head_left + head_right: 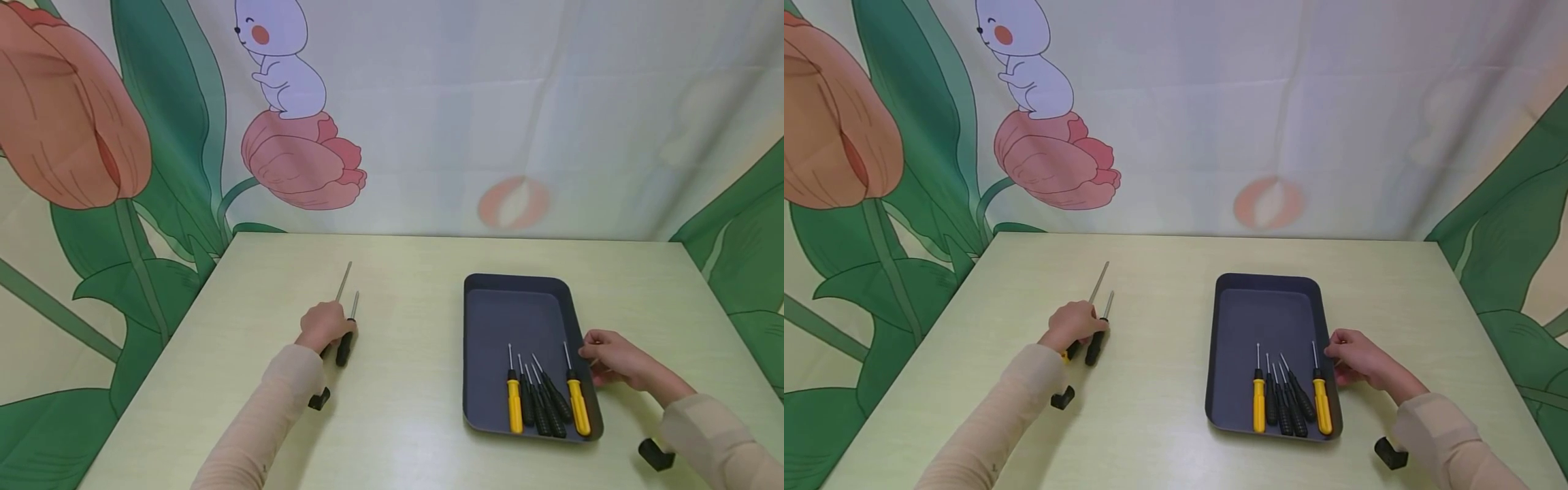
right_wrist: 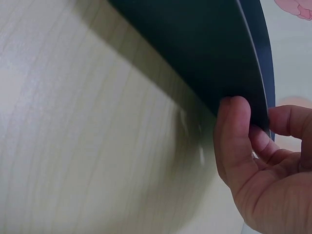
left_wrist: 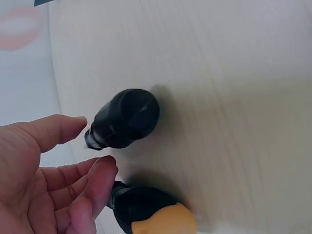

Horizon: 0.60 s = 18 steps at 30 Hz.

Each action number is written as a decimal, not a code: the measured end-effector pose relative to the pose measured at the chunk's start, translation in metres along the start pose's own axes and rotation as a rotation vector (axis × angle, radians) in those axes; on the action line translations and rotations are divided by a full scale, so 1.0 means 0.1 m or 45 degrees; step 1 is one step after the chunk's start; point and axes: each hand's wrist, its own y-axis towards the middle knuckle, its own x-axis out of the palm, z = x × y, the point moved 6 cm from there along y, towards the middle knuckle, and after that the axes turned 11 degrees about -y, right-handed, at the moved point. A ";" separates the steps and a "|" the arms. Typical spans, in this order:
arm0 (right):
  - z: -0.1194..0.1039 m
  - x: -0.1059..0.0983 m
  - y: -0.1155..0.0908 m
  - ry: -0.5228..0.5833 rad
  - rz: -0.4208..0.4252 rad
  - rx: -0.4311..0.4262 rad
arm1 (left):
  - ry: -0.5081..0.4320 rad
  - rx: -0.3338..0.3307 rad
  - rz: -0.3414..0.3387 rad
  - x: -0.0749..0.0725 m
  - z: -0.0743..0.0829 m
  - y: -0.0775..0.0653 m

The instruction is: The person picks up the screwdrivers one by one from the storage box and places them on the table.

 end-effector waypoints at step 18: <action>-0.01 0.00 -0.01 -0.008 -0.004 0.005 | -0.089 0.036 0.107 -0.14 -0.03 0.00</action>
